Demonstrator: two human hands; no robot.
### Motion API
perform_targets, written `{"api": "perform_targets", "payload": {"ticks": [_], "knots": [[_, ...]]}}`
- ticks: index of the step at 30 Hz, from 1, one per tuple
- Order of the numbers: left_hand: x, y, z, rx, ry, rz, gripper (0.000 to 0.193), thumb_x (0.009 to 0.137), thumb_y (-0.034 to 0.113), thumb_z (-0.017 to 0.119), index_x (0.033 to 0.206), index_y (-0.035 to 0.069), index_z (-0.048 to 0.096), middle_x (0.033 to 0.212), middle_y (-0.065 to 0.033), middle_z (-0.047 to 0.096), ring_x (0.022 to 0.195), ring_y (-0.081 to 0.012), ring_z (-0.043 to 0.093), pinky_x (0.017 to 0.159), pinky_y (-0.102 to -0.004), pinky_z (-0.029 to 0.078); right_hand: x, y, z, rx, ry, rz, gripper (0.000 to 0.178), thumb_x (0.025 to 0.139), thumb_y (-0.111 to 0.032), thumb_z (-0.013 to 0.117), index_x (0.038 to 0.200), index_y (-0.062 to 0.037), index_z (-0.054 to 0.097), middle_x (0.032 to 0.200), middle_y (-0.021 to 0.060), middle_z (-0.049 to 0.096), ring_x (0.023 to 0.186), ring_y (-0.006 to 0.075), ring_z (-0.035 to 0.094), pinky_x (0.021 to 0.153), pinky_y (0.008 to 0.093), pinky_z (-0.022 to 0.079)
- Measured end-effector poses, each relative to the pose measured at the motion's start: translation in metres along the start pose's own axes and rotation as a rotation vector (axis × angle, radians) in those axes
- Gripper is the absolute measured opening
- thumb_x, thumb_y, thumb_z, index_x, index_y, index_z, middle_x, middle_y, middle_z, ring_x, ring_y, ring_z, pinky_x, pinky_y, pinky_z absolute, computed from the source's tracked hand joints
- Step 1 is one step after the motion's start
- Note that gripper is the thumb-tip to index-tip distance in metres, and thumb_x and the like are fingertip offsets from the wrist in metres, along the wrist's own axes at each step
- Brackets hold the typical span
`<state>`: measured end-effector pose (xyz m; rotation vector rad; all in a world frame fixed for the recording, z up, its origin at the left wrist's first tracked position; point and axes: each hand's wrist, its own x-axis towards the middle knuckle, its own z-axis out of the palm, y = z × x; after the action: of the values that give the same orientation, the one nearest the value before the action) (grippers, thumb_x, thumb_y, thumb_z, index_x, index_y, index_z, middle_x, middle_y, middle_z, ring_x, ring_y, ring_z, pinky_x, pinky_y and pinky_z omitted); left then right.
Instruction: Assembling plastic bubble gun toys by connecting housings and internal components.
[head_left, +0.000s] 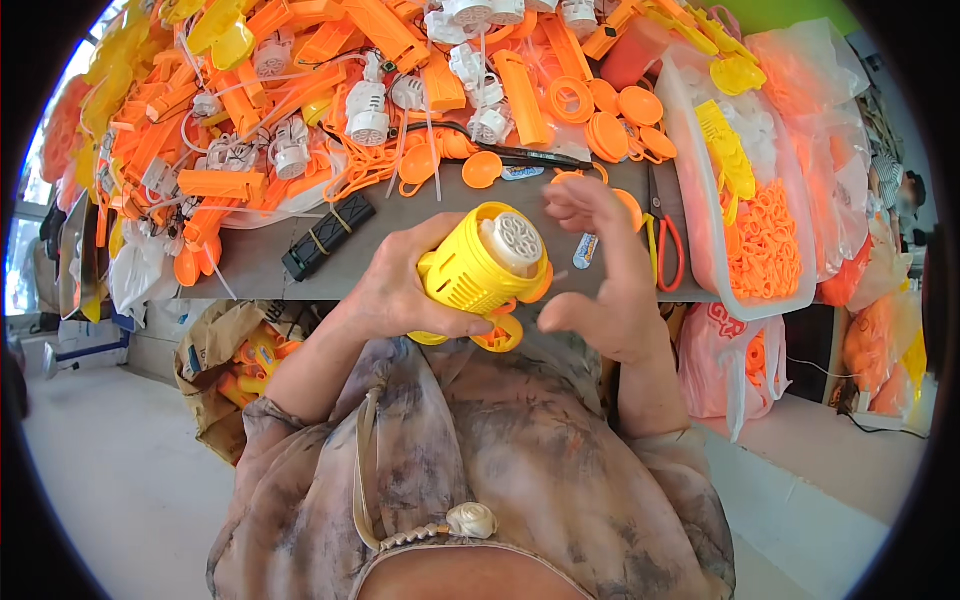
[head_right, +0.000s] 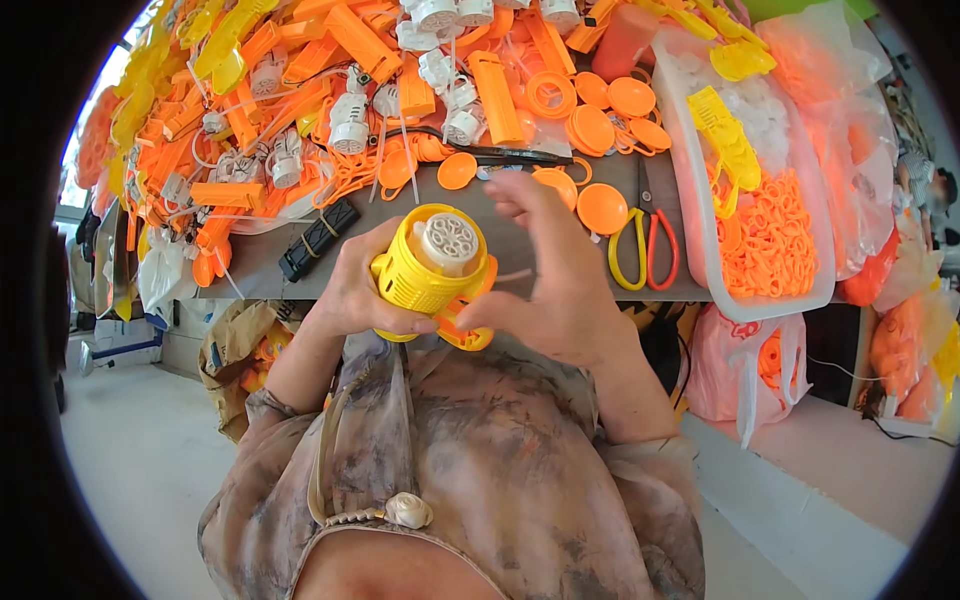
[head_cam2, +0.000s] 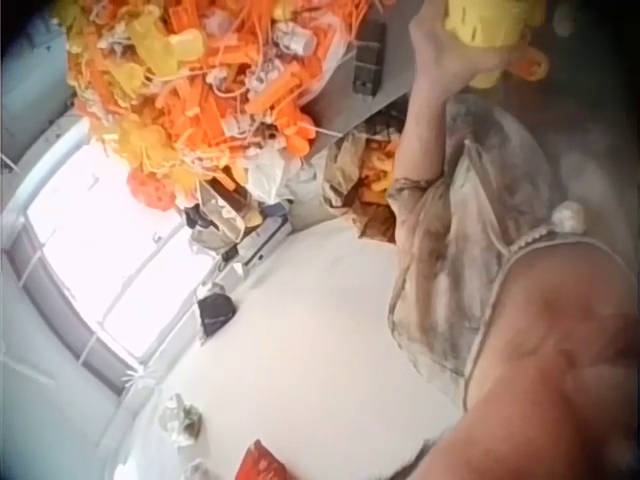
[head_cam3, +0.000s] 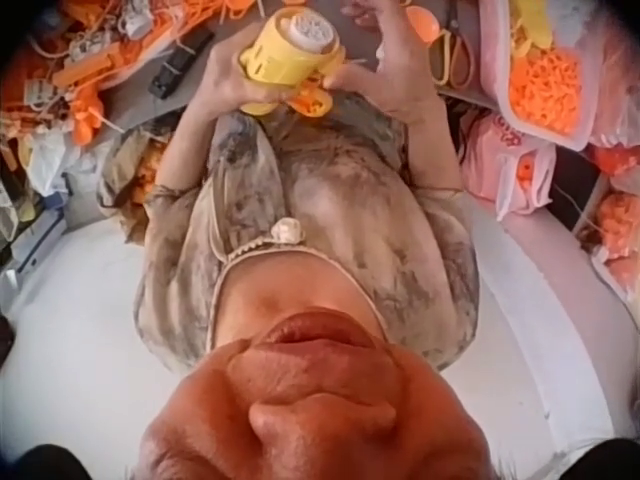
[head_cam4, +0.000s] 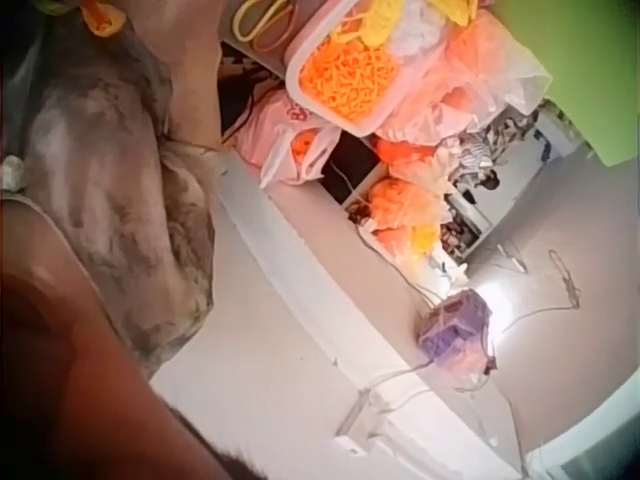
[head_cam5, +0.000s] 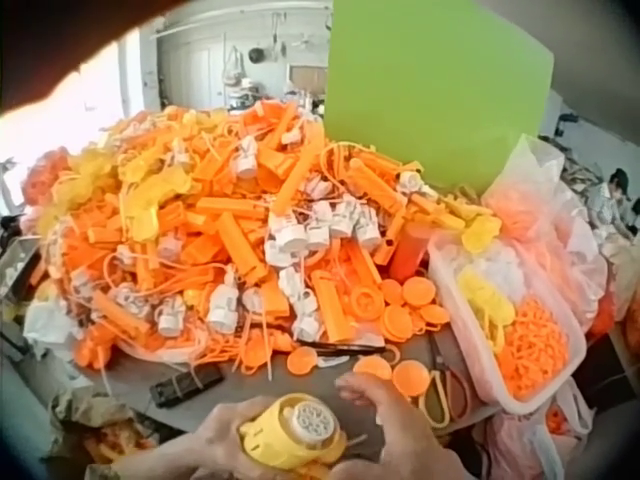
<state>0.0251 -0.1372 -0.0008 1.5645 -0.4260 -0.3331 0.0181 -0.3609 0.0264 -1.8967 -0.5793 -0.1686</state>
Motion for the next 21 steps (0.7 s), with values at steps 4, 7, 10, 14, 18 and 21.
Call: {"api": "perform_targets", "payload": {"ticks": [4, 7, 10, 14, 18, 21], "knots": [[-0.001, 0.009, -0.002, 0.228, -0.106, -0.02, 0.071, 0.054, 0.02, 0.085, 0.114, -0.002, 0.054, 0.098, -0.0103, 0.063, 0.089, -0.0163, 0.061, 0.079, -0.0305, 0.049, 0.013, -0.01, 0.005, -0.202, -0.289, -0.031, 0.089, 0.07, -0.057, 0.07, 0.129, 0.0016, 0.038, 0.112, 0.0176, 0.05, 0.1, 0.0274, 0.055, 0.085, 0.037, 0.044], [0.001, 0.014, -0.003, 0.29, -0.19, -0.081, 0.074, 0.054, 0.022, 0.085, 0.116, -0.001, 0.053, 0.098, -0.0125, 0.063, 0.087, -0.0188, 0.063, 0.078, -0.0312, 0.05, 0.011, -0.009, 0.011, -0.198, -0.32, -0.037, 0.075, 0.073, -0.05, 0.07, 0.122, 0.0003, 0.044, 0.102, 0.0167, 0.049, 0.089, 0.0308, 0.055, 0.075, 0.0381, 0.046], [-0.001, 0.015, -0.003, 0.303, -0.244, -0.079, 0.077, 0.054, 0.023, 0.086, 0.118, -0.002, 0.051, 0.099, -0.0138, 0.063, 0.088, -0.0202, 0.063, 0.078, -0.0315, 0.05, 0.002, -0.001, 0.02, -0.202, -0.24, -0.078, 0.058, 0.076, -0.037, 0.069, 0.113, 0.0013, 0.048, 0.095, 0.0156, 0.05, 0.08, 0.029, 0.054, 0.068, 0.0359, 0.045], [-0.01, 0.008, -0.015, 0.289, -0.181, 0.051, 0.082, 0.056, 0.026, 0.087, 0.121, -0.003, 0.047, 0.105, -0.0146, 0.061, 0.096, -0.0203, 0.061, 0.084, -0.0318, 0.047, -0.002, 0.005, 0.015, -0.07, -0.027, -0.071, 0.051, 0.076, -0.034, 0.064, 0.107, 0.0036, 0.051, 0.084, 0.0119, 0.049, 0.073, 0.0205, 0.052, 0.064, 0.0287, 0.041], [-0.025, -0.001, 0.005, -0.36, 0.204, -0.062, 0.074, 0.067, 0.021, 0.081, 0.125, -0.003, 0.043, 0.108, -0.011, 0.058, 0.104, -0.0184, 0.055, 0.091, -0.0321, 0.044, -0.006, 0.019, 0.016, 0.089, 0.158, -0.081, 0.045, 0.079, -0.031, 0.064, 0.106, 0.0024, 0.051, 0.083, 0.0115, 0.05, 0.069, 0.0201, 0.051, 0.061, 0.0297, 0.042], [-0.02, 0.001, 0.017, -0.222, 0.305, 0.027, 0.064, 0.07, 0.02, 0.078, 0.117, -0.005, 0.044, 0.101, -0.0117, 0.059, 0.094, -0.0178, 0.058, 0.083, -0.0313, 0.048, -0.004, 0.023, 0.024, 0.143, 0.262, -0.109, 0.047, 0.08, -0.035, 0.059, 0.105, 0.0037, 0.051, 0.085, 0.0108, 0.05, 0.072, 0.018, 0.049, 0.063, 0.0287, 0.039]]}}
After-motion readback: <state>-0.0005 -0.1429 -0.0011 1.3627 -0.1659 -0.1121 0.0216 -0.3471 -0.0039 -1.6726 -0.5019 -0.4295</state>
